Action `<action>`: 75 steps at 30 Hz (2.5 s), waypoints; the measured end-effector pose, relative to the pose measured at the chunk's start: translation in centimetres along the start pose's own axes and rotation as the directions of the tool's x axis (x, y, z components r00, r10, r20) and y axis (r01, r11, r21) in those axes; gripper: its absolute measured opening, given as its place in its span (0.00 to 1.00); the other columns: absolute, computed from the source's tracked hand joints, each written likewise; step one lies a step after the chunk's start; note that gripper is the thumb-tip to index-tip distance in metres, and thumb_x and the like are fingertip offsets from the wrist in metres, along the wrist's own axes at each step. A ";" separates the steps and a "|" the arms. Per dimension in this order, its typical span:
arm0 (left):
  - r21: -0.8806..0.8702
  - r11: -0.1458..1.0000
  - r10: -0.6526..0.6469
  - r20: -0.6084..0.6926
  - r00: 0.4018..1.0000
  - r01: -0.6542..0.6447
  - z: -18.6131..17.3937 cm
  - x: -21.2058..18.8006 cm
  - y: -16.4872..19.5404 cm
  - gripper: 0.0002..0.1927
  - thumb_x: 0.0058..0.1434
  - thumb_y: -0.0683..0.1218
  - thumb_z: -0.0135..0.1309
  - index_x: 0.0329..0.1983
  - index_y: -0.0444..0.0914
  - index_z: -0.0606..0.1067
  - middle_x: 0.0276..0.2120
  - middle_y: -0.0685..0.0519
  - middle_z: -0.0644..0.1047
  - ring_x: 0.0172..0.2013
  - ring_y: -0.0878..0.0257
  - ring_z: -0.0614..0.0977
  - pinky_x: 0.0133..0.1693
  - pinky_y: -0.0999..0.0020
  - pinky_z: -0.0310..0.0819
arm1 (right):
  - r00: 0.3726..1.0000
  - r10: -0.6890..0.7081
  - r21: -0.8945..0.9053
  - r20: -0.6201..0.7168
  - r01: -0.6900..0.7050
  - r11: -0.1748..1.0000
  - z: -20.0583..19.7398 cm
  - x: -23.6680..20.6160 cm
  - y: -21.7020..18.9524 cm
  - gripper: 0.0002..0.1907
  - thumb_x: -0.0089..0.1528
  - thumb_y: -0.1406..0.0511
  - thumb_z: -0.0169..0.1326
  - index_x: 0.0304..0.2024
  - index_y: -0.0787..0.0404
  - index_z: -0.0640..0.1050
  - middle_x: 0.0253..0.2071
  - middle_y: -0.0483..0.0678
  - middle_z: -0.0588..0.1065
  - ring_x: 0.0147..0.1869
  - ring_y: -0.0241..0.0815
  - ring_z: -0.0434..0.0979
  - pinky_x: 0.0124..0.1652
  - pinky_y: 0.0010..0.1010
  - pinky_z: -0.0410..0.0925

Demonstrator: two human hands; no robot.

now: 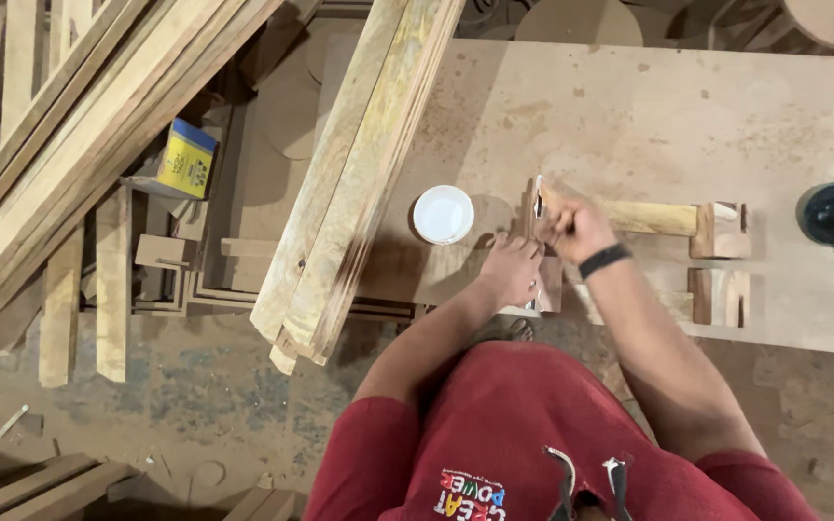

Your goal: The person applies glue with a wooden spatula from a small bowl onto the joints of a wooden frame on the workbench, then picks up long wooden slats and small blocks, grinds their edges with an angle grinder, and fits the pieces together onto the glued frame.

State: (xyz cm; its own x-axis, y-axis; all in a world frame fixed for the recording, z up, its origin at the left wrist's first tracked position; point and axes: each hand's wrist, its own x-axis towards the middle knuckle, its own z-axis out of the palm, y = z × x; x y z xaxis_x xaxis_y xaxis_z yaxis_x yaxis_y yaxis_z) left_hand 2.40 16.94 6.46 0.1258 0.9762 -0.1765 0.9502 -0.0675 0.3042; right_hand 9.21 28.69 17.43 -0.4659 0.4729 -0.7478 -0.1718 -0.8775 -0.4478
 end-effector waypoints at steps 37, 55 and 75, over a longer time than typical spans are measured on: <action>-0.063 0.993 -0.080 0.215 0.973 0.095 1.9 3.0 0.4 0.47 0.65 0.65 0.46 0.76 0.30 0.52 0.76 0.34 0.49 0.52 0.45 0.80 0.53 0.51 0.74 | 0.675 -0.479 -0.802 0.562 0.302 -0.515 -13.8 1.5 -1.3 0.29 0.61 0.56 0.54 0.67 0.33 0.73 0.39 0.51 0.78 0.38 0.55 0.80 0.37 0.46 0.74; -0.123 0.982 -0.122 0.161 0.979 0.143 2.7 3.0 0.7 0.50 0.60 0.64 0.52 0.75 0.31 0.50 0.76 0.37 0.47 0.56 0.45 0.79 0.49 0.49 0.77 | 0.642 -0.582 -0.855 0.499 0.259 -0.448 -13.5 2.4 -1.3 0.25 0.63 0.54 0.56 0.64 0.38 0.78 0.37 0.52 0.80 0.39 0.54 0.81 0.39 0.45 0.73; -0.984 0.129 -0.496 0.047 0.867 0.127 6.8 1.5 1.4 0.44 0.68 0.51 0.54 0.83 0.38 0.49 0.67 0.37 0.68 0.59 0.57 0.69 0.61 0.62 0.66 | 0.735 -0.644 -0.504 -0.211 0.482 0.717 -30.4 0.2 -9.6 0.05 0.71 0.69 0.59 0.49 0.59 0.77 0.43 0.42 0.78 0.45 0.34 0.77 0.43 0.27 0.70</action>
State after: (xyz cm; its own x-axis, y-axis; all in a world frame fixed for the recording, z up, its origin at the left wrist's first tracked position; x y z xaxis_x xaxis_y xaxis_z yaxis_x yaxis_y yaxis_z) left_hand 5.86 16.93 0.26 -0.3487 0.8703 -0.3477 -0.1420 0.3177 0.9375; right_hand 37.14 39.59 6.69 -0.0485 0.9296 -0.3653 0.0893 -0.3602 -0.9286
